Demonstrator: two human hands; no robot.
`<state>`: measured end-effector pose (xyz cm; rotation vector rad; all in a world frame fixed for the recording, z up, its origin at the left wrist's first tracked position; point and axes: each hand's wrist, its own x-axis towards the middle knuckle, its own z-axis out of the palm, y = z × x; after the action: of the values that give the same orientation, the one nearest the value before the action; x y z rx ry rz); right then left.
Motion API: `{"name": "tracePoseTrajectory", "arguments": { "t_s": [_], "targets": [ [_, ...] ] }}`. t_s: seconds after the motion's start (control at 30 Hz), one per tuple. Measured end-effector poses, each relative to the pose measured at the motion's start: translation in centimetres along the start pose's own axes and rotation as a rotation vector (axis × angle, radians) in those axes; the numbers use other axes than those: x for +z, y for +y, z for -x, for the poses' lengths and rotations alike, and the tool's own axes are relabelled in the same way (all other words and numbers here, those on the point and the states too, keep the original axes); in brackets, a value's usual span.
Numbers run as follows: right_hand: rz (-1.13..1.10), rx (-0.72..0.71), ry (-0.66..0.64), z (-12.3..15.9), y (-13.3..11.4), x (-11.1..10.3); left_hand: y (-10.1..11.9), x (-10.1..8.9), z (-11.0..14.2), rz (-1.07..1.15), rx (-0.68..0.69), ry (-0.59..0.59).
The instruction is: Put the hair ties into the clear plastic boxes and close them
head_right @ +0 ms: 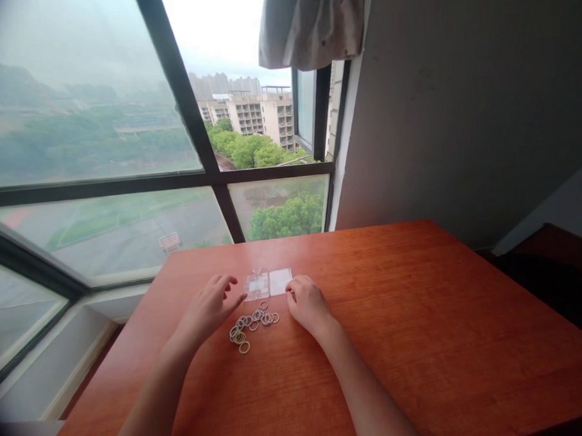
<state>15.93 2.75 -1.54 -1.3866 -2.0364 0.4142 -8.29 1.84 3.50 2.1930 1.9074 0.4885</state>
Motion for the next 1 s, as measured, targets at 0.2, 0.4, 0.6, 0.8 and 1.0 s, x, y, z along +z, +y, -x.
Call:
{"name": "tracePoseTrajectory", "arguments": {
  "t_s": [0.2,0.4,0.6,0.8,1.0],
  "targets": [
    [-0.014,-0.035,0.052,0.0,-0.3,-0.2,-0.2,-1.9,1.7,0.043,-0.041,-0.441],
    [-0.007,-0.037,0.052,0.0,-0.3,-0.3,1.5,-0.8,1.8,0.070,0.011,-0.450],
    [-0.006,-0.068,-0.152,0.8,-2.3,-0.6,2.8,-0.1,1.6,0.081,0.061,-0.435],
    [0.023,-0.090,-0.263,1.4,-3.6,-0.1,3.8,0.3,1.8,0.150,0.174,-0.418],
    [-0.059,-0.097,-0.295,1.3,-3.5,-0.5,3.8,0.2,1.8,0.158,0.152,-0.447]
  ]
}}
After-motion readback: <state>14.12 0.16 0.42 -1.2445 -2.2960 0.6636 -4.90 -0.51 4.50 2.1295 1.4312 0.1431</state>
